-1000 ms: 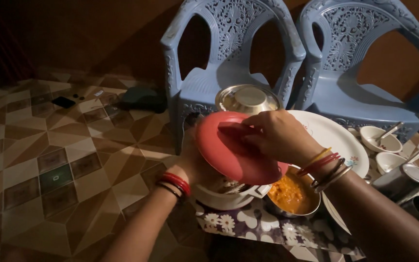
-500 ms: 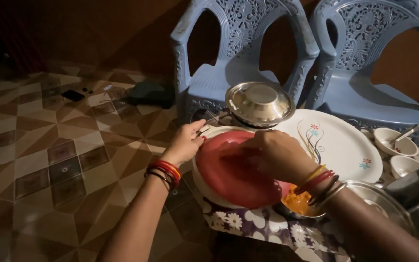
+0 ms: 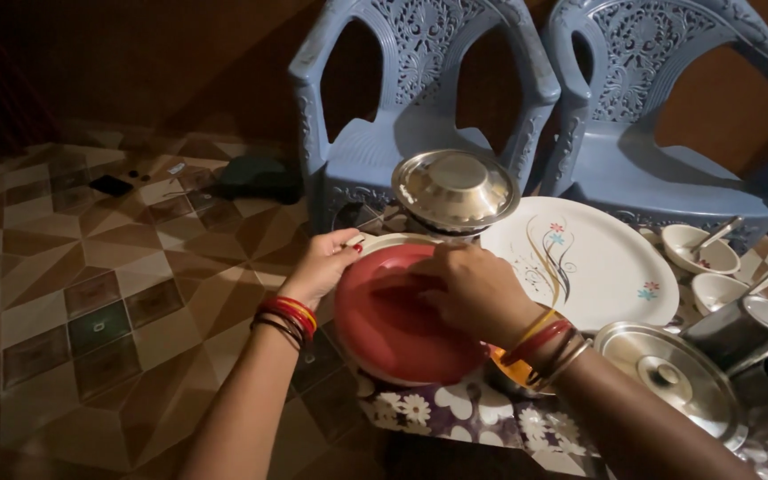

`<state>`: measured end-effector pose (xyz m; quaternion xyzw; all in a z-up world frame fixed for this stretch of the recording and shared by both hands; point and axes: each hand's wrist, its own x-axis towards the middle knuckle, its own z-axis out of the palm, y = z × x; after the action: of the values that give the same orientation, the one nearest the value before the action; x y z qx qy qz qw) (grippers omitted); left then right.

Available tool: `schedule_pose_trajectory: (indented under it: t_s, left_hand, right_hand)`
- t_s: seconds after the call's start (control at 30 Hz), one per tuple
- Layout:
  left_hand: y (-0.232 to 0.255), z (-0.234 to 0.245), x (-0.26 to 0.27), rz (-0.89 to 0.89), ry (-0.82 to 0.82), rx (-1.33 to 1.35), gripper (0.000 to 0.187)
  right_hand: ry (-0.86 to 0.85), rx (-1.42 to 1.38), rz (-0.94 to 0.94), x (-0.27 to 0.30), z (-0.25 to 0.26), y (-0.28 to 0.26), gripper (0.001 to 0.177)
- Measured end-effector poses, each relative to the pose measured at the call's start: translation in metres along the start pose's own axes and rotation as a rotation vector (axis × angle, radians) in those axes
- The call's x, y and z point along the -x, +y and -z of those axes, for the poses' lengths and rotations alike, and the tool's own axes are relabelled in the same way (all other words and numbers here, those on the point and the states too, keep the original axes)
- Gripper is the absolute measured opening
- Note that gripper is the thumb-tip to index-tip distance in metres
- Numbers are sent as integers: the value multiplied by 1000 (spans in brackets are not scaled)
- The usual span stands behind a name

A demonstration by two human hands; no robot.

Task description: The person arranges items on a low dining table, moving a metal bowl and a red-lidded container, then repeatedly touching and repositioning a small metal bowl and a plate. The person also briefly touches a water bottle.

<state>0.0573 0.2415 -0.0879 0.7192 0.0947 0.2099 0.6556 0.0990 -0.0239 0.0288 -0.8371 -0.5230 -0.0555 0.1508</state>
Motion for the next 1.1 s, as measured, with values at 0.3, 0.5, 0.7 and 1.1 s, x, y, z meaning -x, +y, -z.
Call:
schedule_pose_trajectory:
  t_s: [0.3,0.5,0.7,1.1]
  left_hand:
    - [7,-3,5,180,-89,324,37]
    - [5,1,4,178,-146,301,37]
    - [25,-3,12,257,-117,349,37]
    - [34,0,4,314,-163,348,36]
  right_hand:
    - [216,-292,109,22,19,19,29]
    - [297,-183,-173,63,15,58,15]
    - [40,-579,-483,73,-7,56,13]
    - [77,-899,-536,86,-8,34,14]
